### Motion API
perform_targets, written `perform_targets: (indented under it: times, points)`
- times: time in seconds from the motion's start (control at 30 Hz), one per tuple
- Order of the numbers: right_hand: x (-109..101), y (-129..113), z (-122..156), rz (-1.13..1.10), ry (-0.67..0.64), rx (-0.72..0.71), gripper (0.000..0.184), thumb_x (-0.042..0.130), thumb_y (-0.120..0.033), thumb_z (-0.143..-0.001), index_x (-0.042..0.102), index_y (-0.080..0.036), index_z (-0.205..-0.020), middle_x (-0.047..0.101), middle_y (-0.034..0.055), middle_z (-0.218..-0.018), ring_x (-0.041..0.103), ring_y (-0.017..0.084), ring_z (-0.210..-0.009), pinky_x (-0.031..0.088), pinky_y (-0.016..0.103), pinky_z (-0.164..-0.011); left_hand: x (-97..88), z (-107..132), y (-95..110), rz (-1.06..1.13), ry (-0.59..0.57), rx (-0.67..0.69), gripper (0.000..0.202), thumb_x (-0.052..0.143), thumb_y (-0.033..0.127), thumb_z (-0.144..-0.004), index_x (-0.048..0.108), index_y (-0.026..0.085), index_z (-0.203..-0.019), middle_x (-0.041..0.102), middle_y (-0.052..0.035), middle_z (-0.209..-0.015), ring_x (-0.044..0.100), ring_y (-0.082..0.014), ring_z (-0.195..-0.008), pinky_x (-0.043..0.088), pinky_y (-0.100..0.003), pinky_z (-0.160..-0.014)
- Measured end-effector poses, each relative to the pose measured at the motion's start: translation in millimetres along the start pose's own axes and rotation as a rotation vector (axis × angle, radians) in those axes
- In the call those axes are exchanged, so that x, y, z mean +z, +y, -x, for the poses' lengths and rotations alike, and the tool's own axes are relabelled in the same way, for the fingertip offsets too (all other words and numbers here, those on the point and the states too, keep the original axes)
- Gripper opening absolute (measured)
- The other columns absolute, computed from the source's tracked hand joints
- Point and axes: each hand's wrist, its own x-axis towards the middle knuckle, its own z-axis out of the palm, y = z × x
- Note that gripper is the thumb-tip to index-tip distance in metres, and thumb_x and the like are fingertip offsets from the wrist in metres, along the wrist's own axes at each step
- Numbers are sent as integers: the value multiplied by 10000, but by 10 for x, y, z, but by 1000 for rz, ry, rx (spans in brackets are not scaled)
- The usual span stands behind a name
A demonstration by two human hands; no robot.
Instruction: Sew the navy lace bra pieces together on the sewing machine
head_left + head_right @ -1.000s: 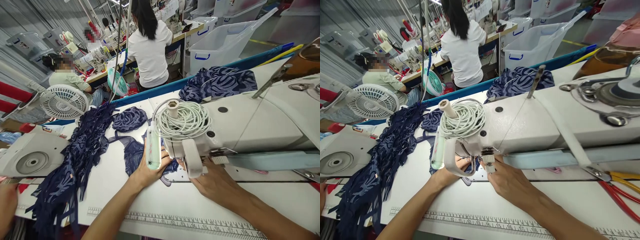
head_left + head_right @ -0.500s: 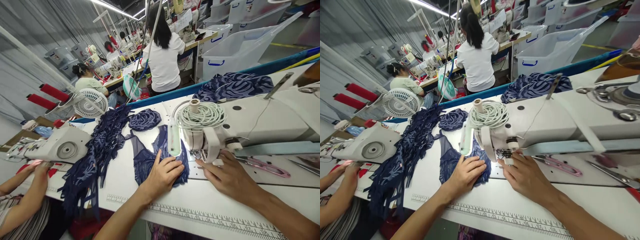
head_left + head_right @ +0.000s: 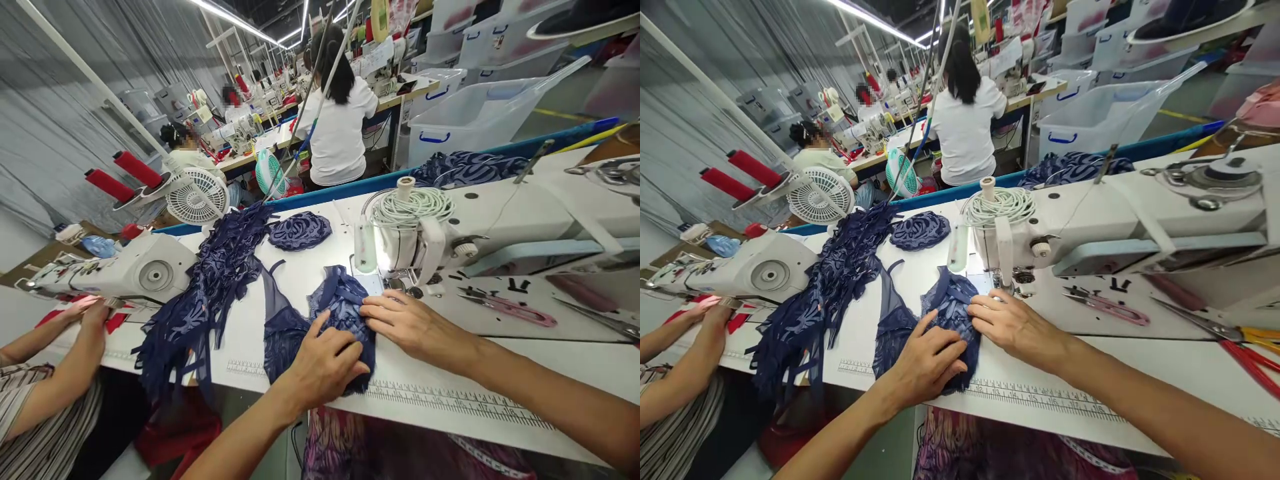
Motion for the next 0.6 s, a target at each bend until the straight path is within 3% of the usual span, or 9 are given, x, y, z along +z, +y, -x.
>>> perform_targets:
  times: [0.07, 0.13, 0.23, 0.37, 0.5, 0.6]
  points:
    - [-16, -70, -52, -21, -15, -25, 280, 430, 7, -923, 652, -162, -903, 712, 77, -1069, 594, 213, -1165, 429, 419, -1026, -79, 24, -10, -111, -34, -63, 326, 422, 385, -1050, 647, 151, -1014, 689, -49, -839, 639, -203, -771, 472, -520, -1016]
    - [-43, -152, -62, -55, -48, -32, 250, 455, -8, -912, 647, -166, -933, 707, 61, -1001, 605, 194, -1120, 422, 395, -1037, -129, 75, -25, -184, -73, -79, 303, 445, 379, -1034, 619, 164, -911, 646, -35, -754, 617, -216, -735, 480, -505, -943]
    - [-53, -258, -50, -125, -103, 6, 264, 509, -65, -923, 632, -169, -1132, 703, 54, -1063, 600, 189, -1112, 414, 391, -1026, -95, 192, -34, -198, -65, 25, 349, 435, 379, -1047, 560, 185, -786, 601, -5, -674, 588, -186, -663, 479, -415, -858]
    - [6, -381, -95, -174, -134, -5, 336, 594, -196, -948, 574, -186, -1284, 686, 45, -1116, 572, 212, -1128, 366, 427, -1042, 33, 342, -6, -238, 88, 209, 438, 396, 362, -1078, 495, 200, -683, 496, 36, -556, 453, -136, -491, 386, -308, -596]
    - [77, -478, -176, -181, -149, -61, 121, 542, -140, -935, 631, -215, -968, 624, 4, -883, 528, 182, -855, 397, 379, -925, 26, 417, -10, -253, 130, 274, 444, 381, 384, -1084, 514, 195, -705, 486, 31, -583, 426, -129, -495, 322, -298, -534]
    - [70, -529, -197, -170, -135, -69, 168, 493, -68, -889, 570, -203, -826, 597, 26, -880, 494, 187, -847, 394, 368, -899, -23, 468, -36, -227, 82, 204, 537, 265, 495, -1087, 537, 191, -739, 526, 1, -644, 495, -150, -569, 338, -292, -533]
